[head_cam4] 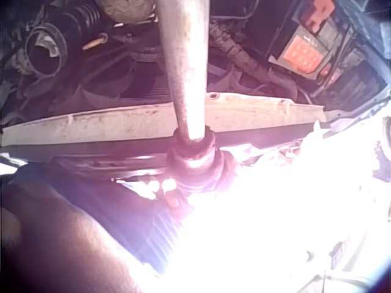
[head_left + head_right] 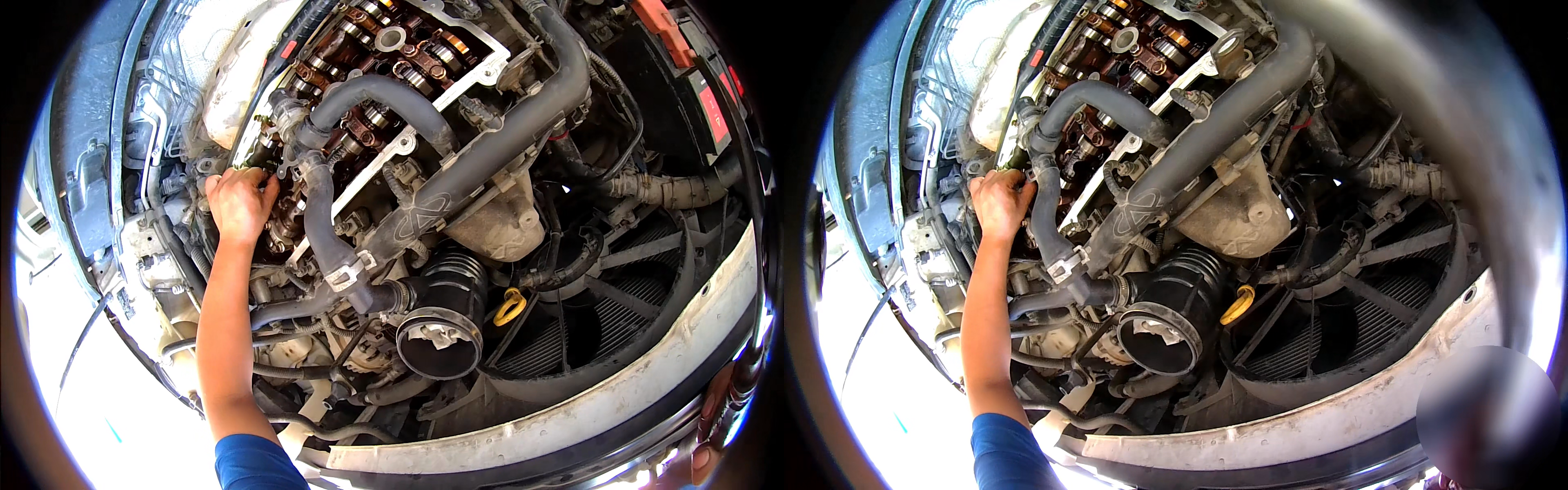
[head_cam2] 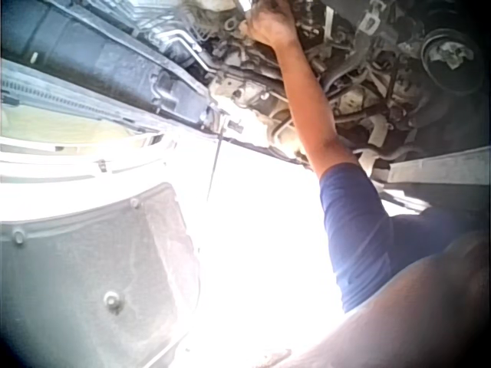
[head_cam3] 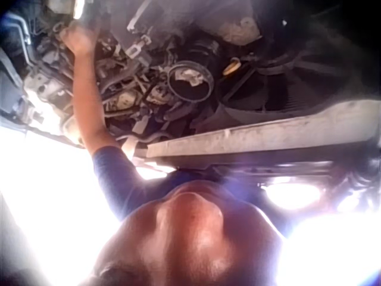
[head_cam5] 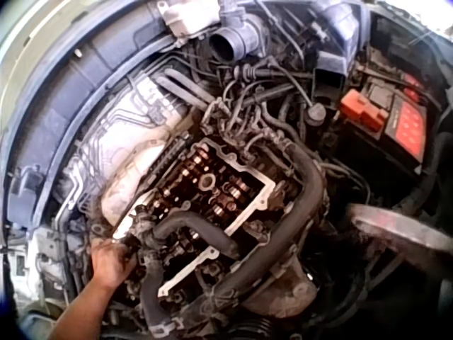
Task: The person removes components from the engine cylinder head using a screwdriver and a socket wrench, then cleans a part with a cloth.
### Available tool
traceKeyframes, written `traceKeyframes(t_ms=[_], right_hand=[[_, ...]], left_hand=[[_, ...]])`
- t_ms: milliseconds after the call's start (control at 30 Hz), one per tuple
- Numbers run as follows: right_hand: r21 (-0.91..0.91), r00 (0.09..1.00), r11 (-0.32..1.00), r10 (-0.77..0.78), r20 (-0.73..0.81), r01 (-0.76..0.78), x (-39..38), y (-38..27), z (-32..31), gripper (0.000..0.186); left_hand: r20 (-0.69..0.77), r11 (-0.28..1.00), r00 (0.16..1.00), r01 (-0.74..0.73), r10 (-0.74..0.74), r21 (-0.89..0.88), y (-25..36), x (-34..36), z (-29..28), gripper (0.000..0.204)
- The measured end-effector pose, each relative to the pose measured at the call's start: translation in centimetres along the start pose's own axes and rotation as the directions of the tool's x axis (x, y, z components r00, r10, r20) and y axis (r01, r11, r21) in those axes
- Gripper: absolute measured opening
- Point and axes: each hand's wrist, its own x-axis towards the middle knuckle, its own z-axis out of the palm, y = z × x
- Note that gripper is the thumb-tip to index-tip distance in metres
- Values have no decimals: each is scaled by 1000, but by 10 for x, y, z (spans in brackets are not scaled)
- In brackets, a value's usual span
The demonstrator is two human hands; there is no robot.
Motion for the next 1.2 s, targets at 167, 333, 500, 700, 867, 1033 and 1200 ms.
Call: traceKeyframes(t_ms=[167,333,500,700,867,1033,1200], right_hand=[[-2,1000,1000,-5,10,5,0,0,2,86],[-8,1000,1000,-4,11,4,1,0,2,86],[-11,1000,1000,-6,14,6,1,1,1,87],[-7,1000,1000,-8,15,8,1,2,-2,88],[-14,1000,1000,-10,16,10,1,2,-4,88],[-18,1000,1000,-16,21,16,2,1,-8,89],[-16,999,999,-36,35,36,10,-3,-16,90]], left_hand=[[32,987,991,-135,133,84,2,5,-3,16],[112,958,981,-177,155,226,11,15,-3,14],[175,959,980,-137,94,249,20,21,-5,12],[237,987,970,13,-51,162,14,12,-11,20],[177,993,979,89,-101,74,9,8,-5,20],[156,990,978,139,-139,14,8,5,-5,20],[90,983,979,179,-182,35,11,2,-6,20]])
